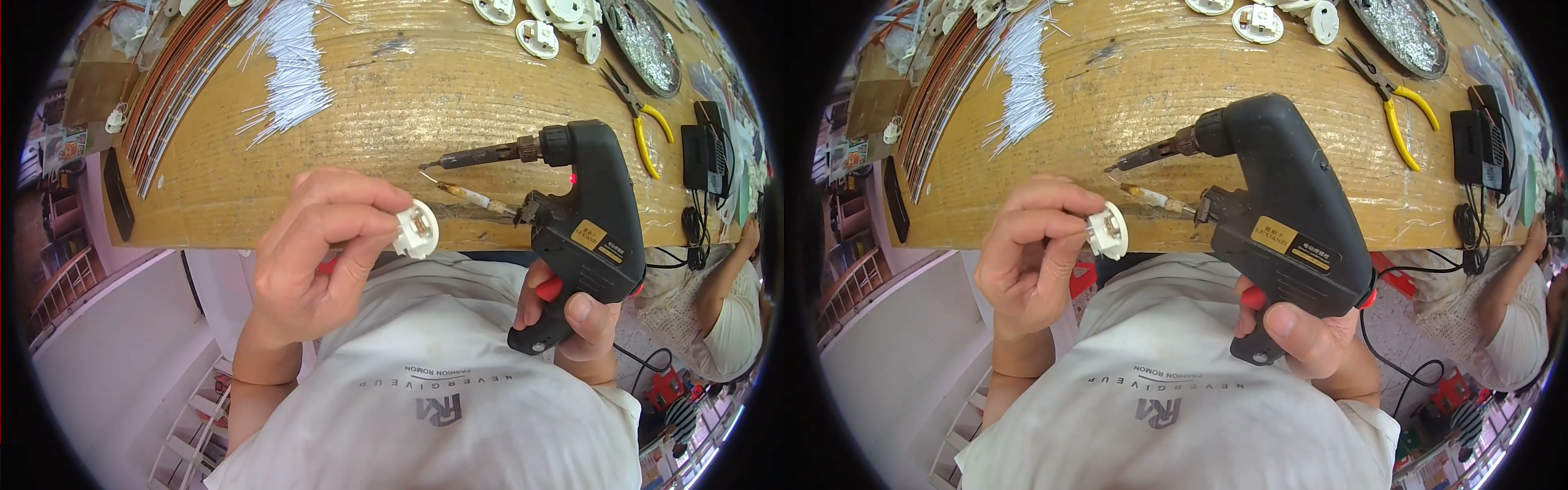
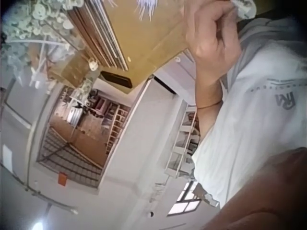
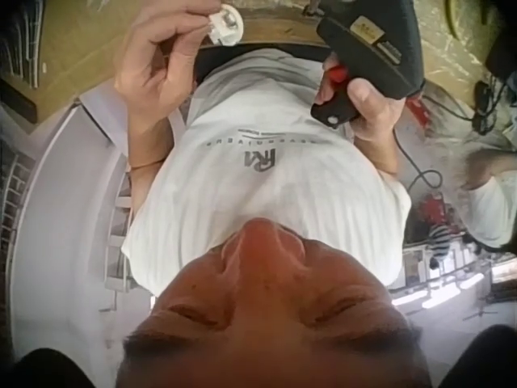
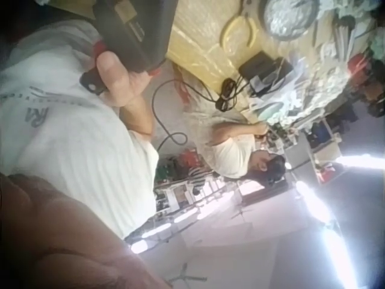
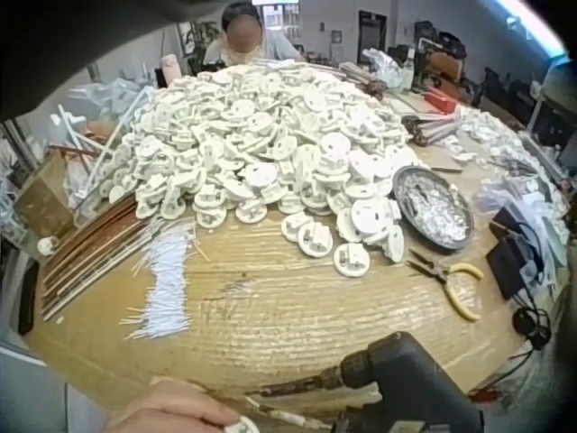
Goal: Attaching plastic housing components to an LED strip using a handheld tool.
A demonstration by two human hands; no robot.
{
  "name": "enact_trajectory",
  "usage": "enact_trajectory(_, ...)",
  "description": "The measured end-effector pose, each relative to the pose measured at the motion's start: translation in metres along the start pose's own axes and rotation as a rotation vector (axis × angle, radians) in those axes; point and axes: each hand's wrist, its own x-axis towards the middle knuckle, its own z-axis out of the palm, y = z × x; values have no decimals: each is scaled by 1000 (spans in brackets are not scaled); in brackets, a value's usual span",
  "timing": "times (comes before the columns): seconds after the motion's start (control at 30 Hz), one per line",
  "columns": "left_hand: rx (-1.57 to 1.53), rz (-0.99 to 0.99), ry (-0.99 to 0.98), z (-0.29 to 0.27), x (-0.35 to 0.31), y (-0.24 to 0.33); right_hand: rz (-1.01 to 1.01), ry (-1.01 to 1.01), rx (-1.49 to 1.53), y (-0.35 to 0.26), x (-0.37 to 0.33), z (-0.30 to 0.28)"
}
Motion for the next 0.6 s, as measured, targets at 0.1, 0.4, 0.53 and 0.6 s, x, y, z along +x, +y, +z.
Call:
enact_trajectory(0.1,-5,148,-21,-2,3,-6,-18,-41,-14,-1,1,-1)
enact_trajectory(0.4,205,192,-8,-10,19,-3,-139,-8,13,-8,6,11)
enact_trajectory(0.53,310,142,-71,-9,29,-7,-222,-39,27,-14,14,19)
enact_trajectory(0.6,308,140,-37,-10,32,-7,-273,23,28,-15,20,25)
